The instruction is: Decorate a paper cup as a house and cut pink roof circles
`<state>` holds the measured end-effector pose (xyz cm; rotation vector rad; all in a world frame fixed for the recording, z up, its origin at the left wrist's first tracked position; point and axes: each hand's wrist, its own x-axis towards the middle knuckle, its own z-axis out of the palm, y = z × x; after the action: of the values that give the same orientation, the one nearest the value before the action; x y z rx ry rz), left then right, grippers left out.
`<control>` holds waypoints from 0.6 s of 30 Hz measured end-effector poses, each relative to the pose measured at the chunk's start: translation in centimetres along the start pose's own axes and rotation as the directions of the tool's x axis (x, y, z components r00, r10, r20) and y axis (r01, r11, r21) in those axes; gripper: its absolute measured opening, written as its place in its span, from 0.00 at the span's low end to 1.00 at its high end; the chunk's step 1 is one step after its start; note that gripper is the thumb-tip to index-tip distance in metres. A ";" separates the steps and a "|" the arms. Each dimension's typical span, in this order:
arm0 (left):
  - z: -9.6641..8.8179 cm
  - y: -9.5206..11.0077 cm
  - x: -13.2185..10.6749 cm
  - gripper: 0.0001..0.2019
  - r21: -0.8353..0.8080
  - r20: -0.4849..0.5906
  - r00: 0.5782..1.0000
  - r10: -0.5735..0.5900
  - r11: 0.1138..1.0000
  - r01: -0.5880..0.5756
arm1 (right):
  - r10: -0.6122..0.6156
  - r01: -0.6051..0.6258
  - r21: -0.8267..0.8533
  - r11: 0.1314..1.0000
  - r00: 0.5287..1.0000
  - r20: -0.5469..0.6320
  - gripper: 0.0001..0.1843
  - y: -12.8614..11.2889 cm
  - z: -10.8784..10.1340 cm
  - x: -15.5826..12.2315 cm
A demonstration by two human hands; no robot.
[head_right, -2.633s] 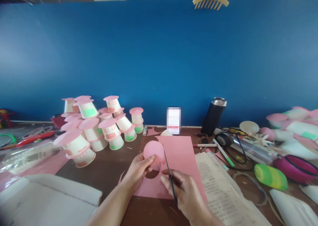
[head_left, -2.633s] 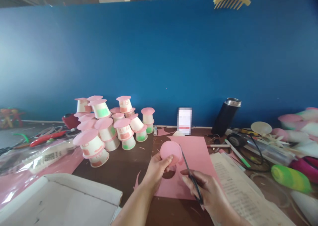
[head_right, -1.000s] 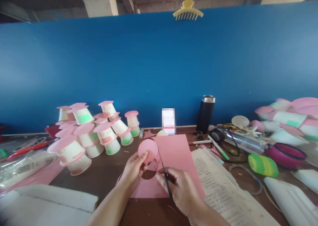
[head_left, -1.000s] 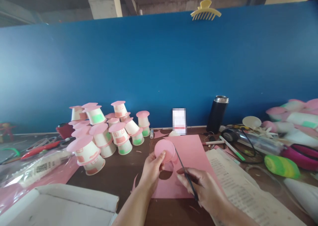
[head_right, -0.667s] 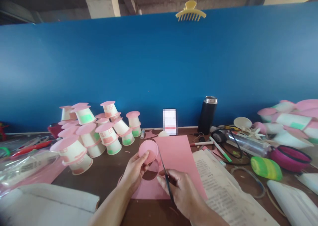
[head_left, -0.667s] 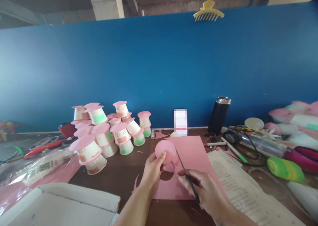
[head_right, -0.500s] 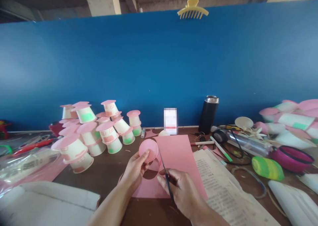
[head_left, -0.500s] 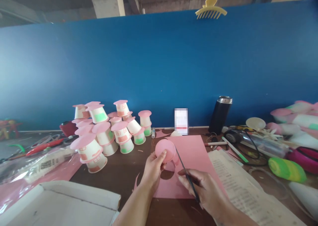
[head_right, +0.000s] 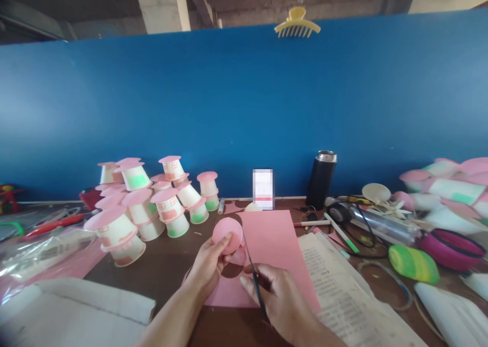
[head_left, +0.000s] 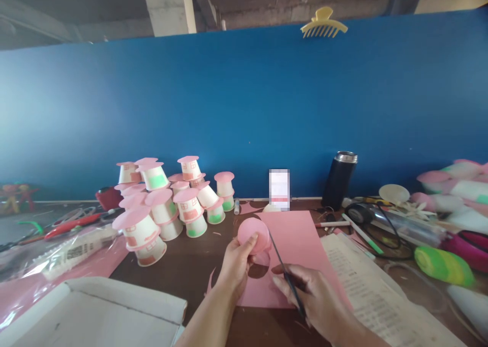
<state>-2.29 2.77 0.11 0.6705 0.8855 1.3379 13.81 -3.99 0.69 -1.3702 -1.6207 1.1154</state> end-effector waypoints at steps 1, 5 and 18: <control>0.0 0.0 0.0 0.24 0.001 -0.004 1.000 0.001 1.000 -0.001 | 0.028 -0.028 0.016 0.999 1.000 0.013 0.27 -0.2 0.0 0.0; -0.1 0.0 0.0 0.24 0.016 -0.024 1.000 0.004 1.000 -0.003 | 0.124 -0.130 0.088 0.988 0.990 0.065 0.37 -0.7 0.0 0.0; -0.2 -0.7 0.1 0.22 0.147 0.030 0.999 0.014 0.989 -0.018 | 0.132 -0.131 0.132 0.982 0.991 0.003 0.35 -0.2 -0.2 0.3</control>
<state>-2.08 2.80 -0.60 0.8111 0.9636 1.2820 13.93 -3.68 0.92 -1.4079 -1.4414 1.2714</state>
